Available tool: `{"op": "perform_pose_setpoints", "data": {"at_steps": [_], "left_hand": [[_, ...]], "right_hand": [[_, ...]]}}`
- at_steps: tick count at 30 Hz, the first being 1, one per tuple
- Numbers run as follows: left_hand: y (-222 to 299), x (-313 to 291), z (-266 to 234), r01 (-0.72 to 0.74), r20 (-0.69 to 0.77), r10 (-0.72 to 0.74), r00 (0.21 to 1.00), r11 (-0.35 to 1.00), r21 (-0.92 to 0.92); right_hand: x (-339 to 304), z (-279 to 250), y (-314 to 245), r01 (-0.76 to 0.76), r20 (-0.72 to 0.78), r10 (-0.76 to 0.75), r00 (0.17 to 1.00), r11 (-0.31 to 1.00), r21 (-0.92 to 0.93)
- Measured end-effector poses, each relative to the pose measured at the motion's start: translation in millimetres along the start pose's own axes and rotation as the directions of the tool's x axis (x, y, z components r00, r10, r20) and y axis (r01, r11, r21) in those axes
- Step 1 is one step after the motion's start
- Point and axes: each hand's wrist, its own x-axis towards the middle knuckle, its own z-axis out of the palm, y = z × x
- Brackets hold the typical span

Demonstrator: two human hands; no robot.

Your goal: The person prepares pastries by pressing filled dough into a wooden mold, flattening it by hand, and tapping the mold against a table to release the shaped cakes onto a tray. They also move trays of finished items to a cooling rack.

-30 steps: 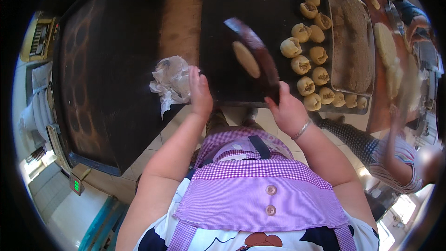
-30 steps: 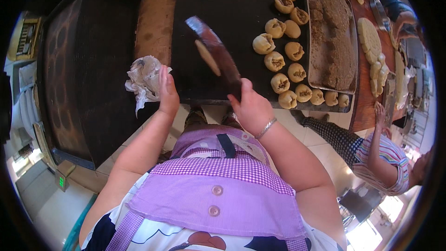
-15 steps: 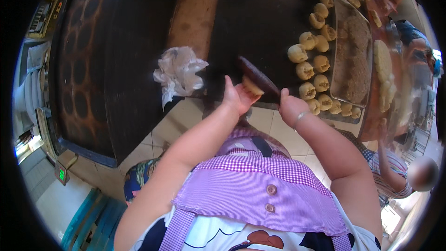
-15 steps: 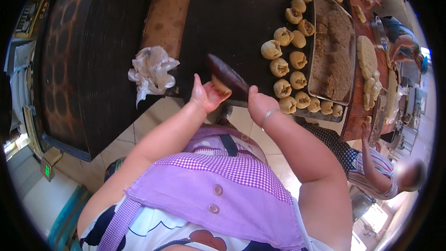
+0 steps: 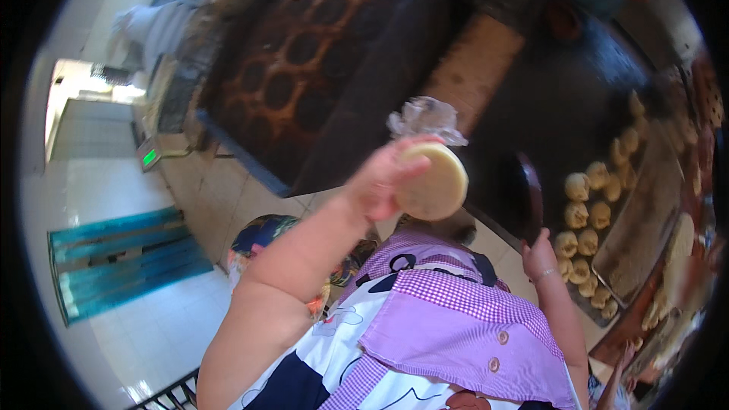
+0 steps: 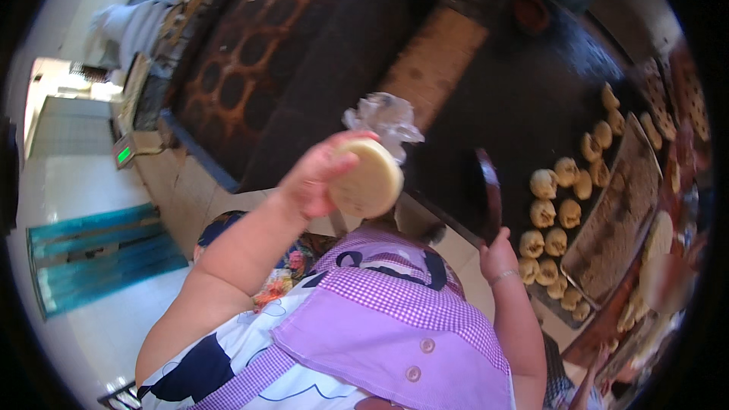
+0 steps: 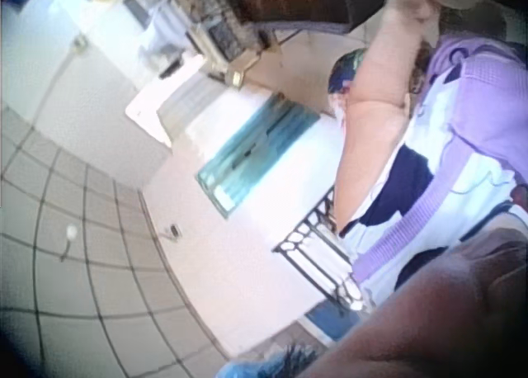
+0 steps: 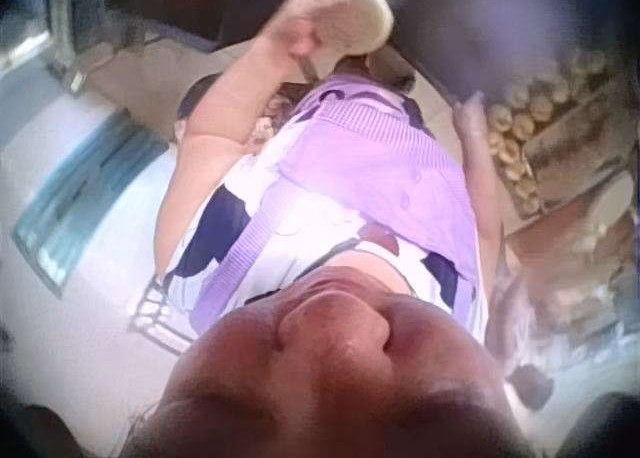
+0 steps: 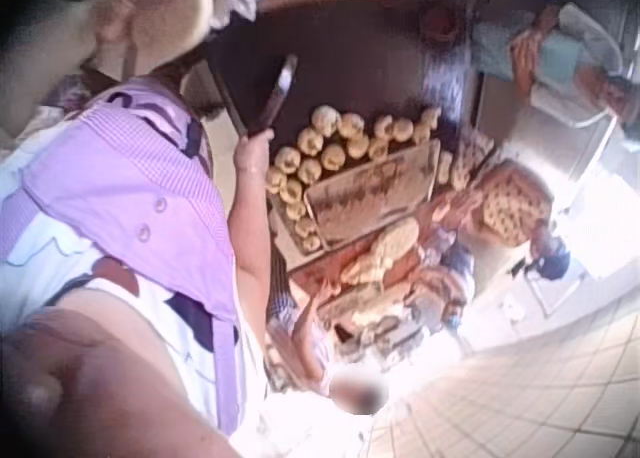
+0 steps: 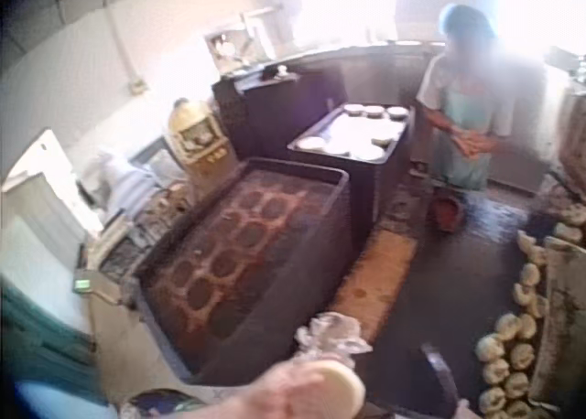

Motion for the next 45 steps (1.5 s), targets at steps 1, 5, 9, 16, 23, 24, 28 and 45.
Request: {"op": "perform_pose_setpoints", "data": {"at_steps": [1, 5, 9, 16, 23, 24, 28, 45], "left_hand": [[33, -21, 0, -0.120, -0.087, 0.130, 0.988, 0.987, 0.109], [136, -68, -50, -0.279, -0.109, 0.317, 0.942, 0.922, 0.269], [165, -88, -114, -0.038, -0.303, 0.196, 0.933, 0.888, 0.459], [160, -90, -144, 0.099, -0.279, 0.050, 0.959, 0.863, 0.495], [157, -70, -91, 0.223, 0.083, 0.537, 0.840, -0.481, 0.848], [150, -70, -80, 0.257, 0.187, 0.602, 0.776, -0.573, 0.778], [76, -51, -35, -0.254, 0.318, 0.780, 0.539, -0.209, 0.944], [-430, 136, 173, -0.558, 0.416, -0.414, 0.810, -0.327, 0.763]], "right_hand": [[0, 4, 4, -0.008, -0.025, 0.007, 1.000, 1.000, -0.008], [4, 2, 8, 0.004, 0.000, -0.004, 1.000, 0.999, 0.041], [12, 4, 11, 0.049, -0.003, -0.049, 0.999, 0.999, 0.002], [-3, -6, -22, -0.077, 0.046, 0.074, 0.996, 0.995, 0.062], [2, 14, 1, -0.127, -0.008, 0.130, 0.991, 0.974, 0.188], [6, 20, 10, 0.002, -0.111, -0.001, 0.994, 1.000, 0.010], [-10, 36, 14, -0.048, -0.110, 0.083, 0.990, 0.956, 0.291], [-278, 115, 219, 0.186, -0.310, 0.696, 0.648, 0.250, 0.950]]}}
